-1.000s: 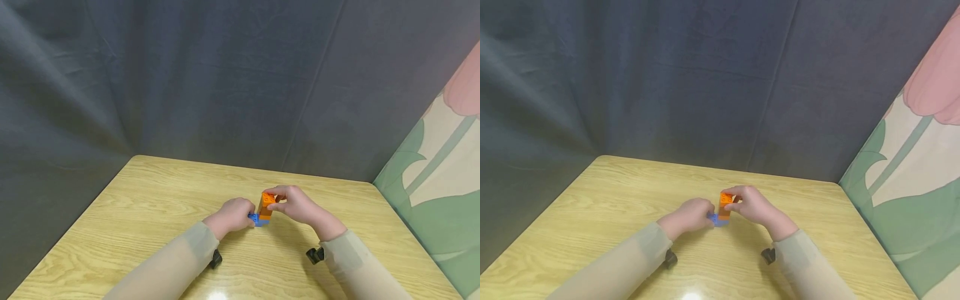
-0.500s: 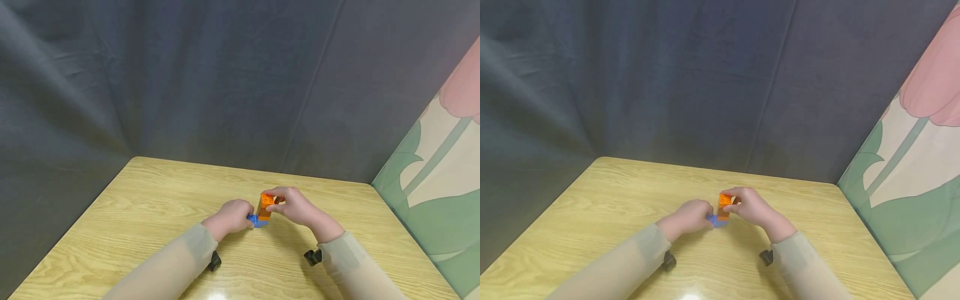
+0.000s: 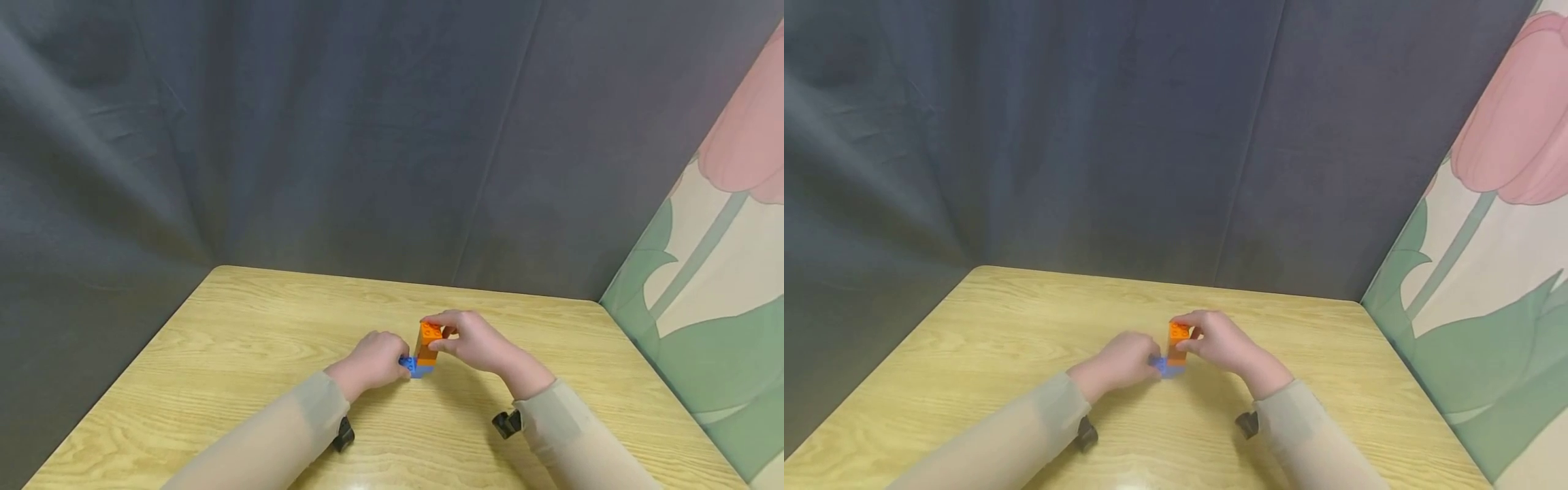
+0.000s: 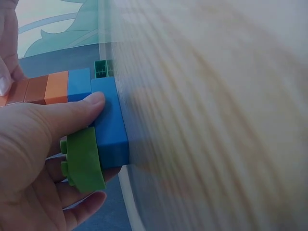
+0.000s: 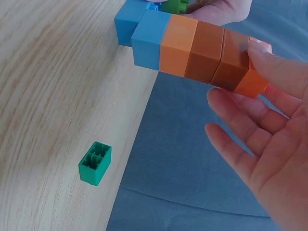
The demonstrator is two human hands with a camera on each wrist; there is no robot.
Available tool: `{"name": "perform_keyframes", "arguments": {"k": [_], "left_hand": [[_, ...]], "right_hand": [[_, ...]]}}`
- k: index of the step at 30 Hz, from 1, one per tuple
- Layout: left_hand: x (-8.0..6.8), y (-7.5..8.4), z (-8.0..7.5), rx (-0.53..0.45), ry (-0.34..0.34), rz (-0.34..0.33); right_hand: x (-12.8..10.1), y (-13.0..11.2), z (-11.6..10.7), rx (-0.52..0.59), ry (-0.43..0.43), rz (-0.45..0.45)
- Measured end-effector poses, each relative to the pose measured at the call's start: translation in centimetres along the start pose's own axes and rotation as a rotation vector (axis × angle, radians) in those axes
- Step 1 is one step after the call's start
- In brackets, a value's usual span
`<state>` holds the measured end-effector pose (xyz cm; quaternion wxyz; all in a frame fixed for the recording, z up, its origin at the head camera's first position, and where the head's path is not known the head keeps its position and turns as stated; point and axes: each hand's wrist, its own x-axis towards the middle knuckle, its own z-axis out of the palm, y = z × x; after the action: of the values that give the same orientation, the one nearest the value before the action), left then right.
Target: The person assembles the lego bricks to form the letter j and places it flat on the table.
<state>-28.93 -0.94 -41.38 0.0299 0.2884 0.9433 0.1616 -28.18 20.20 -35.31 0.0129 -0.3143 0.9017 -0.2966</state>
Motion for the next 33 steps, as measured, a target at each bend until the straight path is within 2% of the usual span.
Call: {"name": "perform_keyframes", "arguments": {"k": [10, 17, 24, 33], "left_hand": [[-0.6, -0.3, 0.2, -0.008, -0.002, 0.043], [-1.0, -0.3, 0.1, -0.013, -0.017, 0.083], [-1.4, -0.4, 0.0, 0.025, -0.017, 0.125], [-1.4, -0.4, 0.0, 0.061, -0.008, 0.158]], "right_hand": [[-0.3, -0.5, 0.1, 0.059, -0.002, 0.041], [0.1, -0.1, 0.4, 0.14, 0.06, 0.096], [0.9, 0.8, 1.0, 0.143, 0.128, 0.141], [1.3, 1.7, 1.5, 0.191, 0.136, 0.179]]}}
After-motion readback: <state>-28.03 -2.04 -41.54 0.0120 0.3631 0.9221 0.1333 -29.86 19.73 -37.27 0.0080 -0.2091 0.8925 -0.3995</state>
